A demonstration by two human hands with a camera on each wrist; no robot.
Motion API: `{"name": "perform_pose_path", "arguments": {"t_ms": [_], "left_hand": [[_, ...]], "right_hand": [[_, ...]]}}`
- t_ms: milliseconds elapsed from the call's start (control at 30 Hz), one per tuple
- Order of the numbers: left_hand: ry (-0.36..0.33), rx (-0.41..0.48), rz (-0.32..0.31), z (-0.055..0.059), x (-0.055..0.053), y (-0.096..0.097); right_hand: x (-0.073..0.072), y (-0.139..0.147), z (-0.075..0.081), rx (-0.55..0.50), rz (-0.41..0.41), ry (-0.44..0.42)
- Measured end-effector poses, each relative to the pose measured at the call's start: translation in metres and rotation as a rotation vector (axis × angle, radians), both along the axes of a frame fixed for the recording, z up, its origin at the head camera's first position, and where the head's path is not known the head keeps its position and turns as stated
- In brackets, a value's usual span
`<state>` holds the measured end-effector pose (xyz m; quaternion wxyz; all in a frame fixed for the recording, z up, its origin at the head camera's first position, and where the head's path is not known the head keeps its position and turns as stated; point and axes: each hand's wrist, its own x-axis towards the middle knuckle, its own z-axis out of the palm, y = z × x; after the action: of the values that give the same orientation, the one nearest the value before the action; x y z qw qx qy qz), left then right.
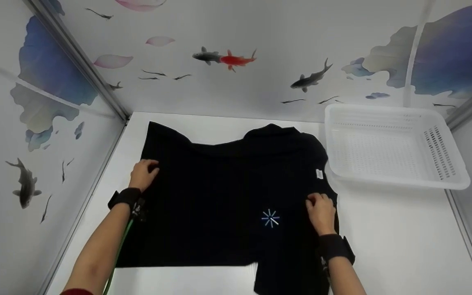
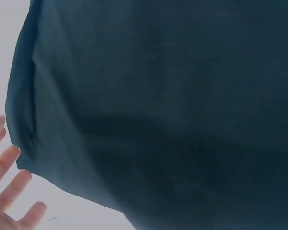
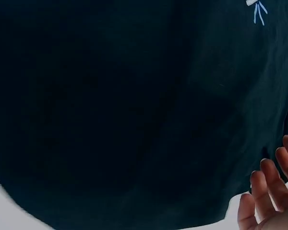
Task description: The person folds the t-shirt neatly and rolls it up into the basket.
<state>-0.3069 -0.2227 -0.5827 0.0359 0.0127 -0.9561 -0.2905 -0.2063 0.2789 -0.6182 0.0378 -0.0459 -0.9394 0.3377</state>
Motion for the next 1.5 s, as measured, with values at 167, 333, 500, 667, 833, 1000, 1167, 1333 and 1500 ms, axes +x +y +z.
{"name": "perform_pose_path", "arguments": {"t_ms": [167,333,500,667,833,1000,1167,1333,1500], "left_hand": [[0.036,-0.110,-0.072,0.015,-0.019,0.014],[0.095,-0.265,-0.149,0.022,-0.028,0.023],[0.041,-0.368,-0.226,0.027,-0.028,0.027],[-0.044,-0.443,-0.252,0.031,-0.025,0.029],[-0.177,-0.497,-0.270,0.035,-0.024,0.034],[-0.275,-0.534,-0.330,0.040,-0.022,0.045],[-0.264,-0.571,-0.364,0.040,-0.019,0.051],[-0.168,-0.608,-0.349,0.035,-0.018,0.050],[0.035,-0.663,-0.235,0.031,-0.019,0.043]], "right_hand": [[-0.015,-0.002,0.009,0.001,0.060,0.018],[-0.029,-0.004,0.021,0.027,0.098,0.001],[-0.042,-0.007,0.034,0.056,0.112,-0.020],[-0.056,-0.007,0.050,0.033,0.093,-0.072],[-0.072,-0.002,0.067,-0.033,0.101,-0.164],[-0.082,0.007,0.076,-0.077,0.154,-0.271],[-0.087,0.012,0.081,-0.100,0.152,-0.356],[-0.093,0.011,0.081,-0.099,0.107,-0.348],[-0.097,0.004,0.078,0.026,-0.040,-0.266]]}}
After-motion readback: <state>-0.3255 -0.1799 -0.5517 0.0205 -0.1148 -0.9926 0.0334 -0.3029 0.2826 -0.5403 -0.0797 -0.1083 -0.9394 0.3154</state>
